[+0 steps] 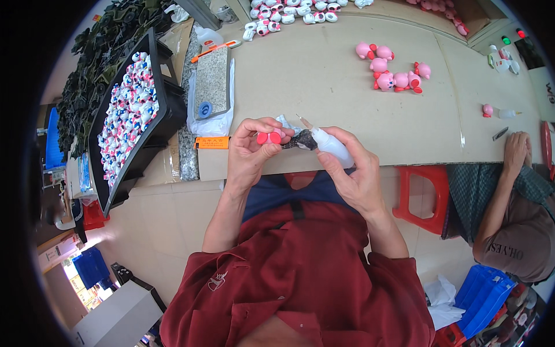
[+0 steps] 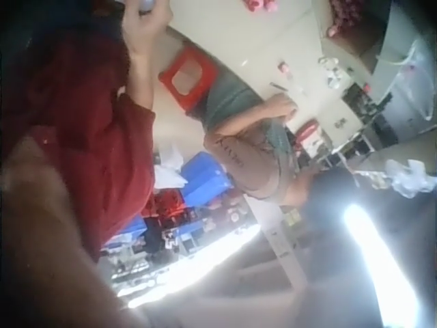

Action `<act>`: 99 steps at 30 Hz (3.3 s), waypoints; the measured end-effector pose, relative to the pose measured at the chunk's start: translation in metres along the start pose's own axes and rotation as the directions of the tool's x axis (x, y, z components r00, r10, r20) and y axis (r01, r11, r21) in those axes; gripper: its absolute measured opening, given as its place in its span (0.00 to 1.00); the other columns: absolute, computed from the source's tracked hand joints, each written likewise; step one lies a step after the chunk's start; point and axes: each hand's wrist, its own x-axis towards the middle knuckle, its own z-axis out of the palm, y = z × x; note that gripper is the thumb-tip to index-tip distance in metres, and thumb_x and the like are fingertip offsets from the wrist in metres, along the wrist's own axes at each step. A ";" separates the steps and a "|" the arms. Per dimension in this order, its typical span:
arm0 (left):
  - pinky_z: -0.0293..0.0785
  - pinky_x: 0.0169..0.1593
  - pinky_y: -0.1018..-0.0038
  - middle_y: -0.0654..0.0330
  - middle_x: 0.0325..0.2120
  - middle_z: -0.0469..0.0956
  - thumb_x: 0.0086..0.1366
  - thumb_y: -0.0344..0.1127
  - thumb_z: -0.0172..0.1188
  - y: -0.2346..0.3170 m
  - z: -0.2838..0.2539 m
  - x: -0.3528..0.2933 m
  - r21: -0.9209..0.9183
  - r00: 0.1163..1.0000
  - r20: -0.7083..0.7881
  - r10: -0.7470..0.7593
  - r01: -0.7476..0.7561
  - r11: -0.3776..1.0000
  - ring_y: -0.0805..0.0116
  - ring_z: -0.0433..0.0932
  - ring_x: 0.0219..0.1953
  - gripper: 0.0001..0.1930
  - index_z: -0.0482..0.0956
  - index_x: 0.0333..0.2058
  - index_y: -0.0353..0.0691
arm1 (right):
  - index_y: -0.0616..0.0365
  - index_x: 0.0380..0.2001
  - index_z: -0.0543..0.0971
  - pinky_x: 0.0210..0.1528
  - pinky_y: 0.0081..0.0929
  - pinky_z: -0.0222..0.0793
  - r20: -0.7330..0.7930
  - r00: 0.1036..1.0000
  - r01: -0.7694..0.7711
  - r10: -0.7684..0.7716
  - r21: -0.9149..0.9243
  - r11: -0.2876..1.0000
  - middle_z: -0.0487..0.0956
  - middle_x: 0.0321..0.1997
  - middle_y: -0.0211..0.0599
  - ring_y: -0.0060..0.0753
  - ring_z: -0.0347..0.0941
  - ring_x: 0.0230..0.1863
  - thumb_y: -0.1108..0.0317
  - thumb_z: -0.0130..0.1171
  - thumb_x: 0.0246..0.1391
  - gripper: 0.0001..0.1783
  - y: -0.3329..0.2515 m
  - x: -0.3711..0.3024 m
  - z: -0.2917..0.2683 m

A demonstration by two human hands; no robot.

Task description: The person assembles small pink pig toy parts by applying glue from a glue bottle to the parts and then joining them together by hand.

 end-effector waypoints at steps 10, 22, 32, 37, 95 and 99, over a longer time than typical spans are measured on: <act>0.73 0.47 0.71 0.57 0.38 0.71 0.51 0.17 0.60 -0.001 -0.001 -0.001 0.040 0.999 0.022 0.023 -0.024 0.999 0.61 0.76 0.43 0.14 0.70 0.35 0.38 | 0.61 0.45 0.72 0.39 0.20 0.68 0.006 1.000 -0.017 0.018 -0.003 1.000 0.78 0.34 0.37 0.24 0.74 0.36 0.68 0.58 0.51 0.18 0.002 0.000 0.005; 0.74 0.47 0.72 0.52 0.47 0.69 0.53 0.18 0.58 0.004 0.003 -0.001 0.040 0.999 -0.020 -0.033 0.034 0.999 0.62 0.75 0.45 0.16 0.71 0.41 0.35 | 0.61 0.46 0.71 0.38 0.20 0.68 -0.005 1.000 -0.008 0.008 0.011 1.000 0.78 0.35 0.37 0.24 0.74 0.36 0.69 0.58 0.51 0.18 0.004 0.000 0.005; 0.74 0.48 0.72 0.55 0.49 0.67 0.53 0.18 0.58 0.006 0.000 0.001 0.024 0.999 -0.003 -0.047 0.047 0.999 0.61 0.75 0.45 0.18 0.72 0.44 0.34 | 0.61 0.47 0.67 0.37 0.18 0.67 -0.042 0.998 -0.035 0.040 0.109 0.993 0.77 0.34 0.37 0.21 0.73 0.37 0.67 0.55 0.54 0.18 0.005 -0.002 0.002; 0.74 0.48 0.71 0.55 0.46 0.69 0.54 0.20 0.58 0.006 0.000 0.001 0.008 0.999 0.004 -0.047 0.047 0.999 0.60 0.75 0.45 0.17 0.70 0.45 0.34 | 0.62 0.46 0.68 0.37 0.16 0.66 -0.033 0.998 -0.058 0.062 0.114 0.992 0.77 0.35 0.35 0.20 0.72 0.37 0.69 0.55 0.54 0.17 0.003 -0.003 -0.001; 0.75 0.42 0.78 0.60 0.41 0.68 0.44 0.20 0.67 0.007 0.010 0.000 0.318 0.999 -0.011 0.035 -0.030 0.948 0.73 0.72 0.41 0.21 0.76 0.41 0.33 | 0.65 0.39 0.75 0.39 0.18 0.68 -0.069 0.997 0.020 -0.015 0.074 0.997 0.78 0.35 0.35 0.20 0.72 0.35 0.74 0.64 0.44 0.17 -0.001 -0.008 -0.009; 0.74 0.42 0.79 0.60 0.40 0.69 0.45 0.20 0.66 0.009 0.010 0.000 0.371 1.000 -0.013 0.013 -0.007 0.929 0.74 0.72 0.41 0.21 0.76 0.42 0.34 | 0.65 0.39 0.75 0.39 0.18 0.68 -0.058 0.997 0.050 -0.045 0.078 0.996 0.78 0.35 0.36 0.22 0.73 0.35 0.75 0.65 0.42 0.17 0.000 -0.007 -0.009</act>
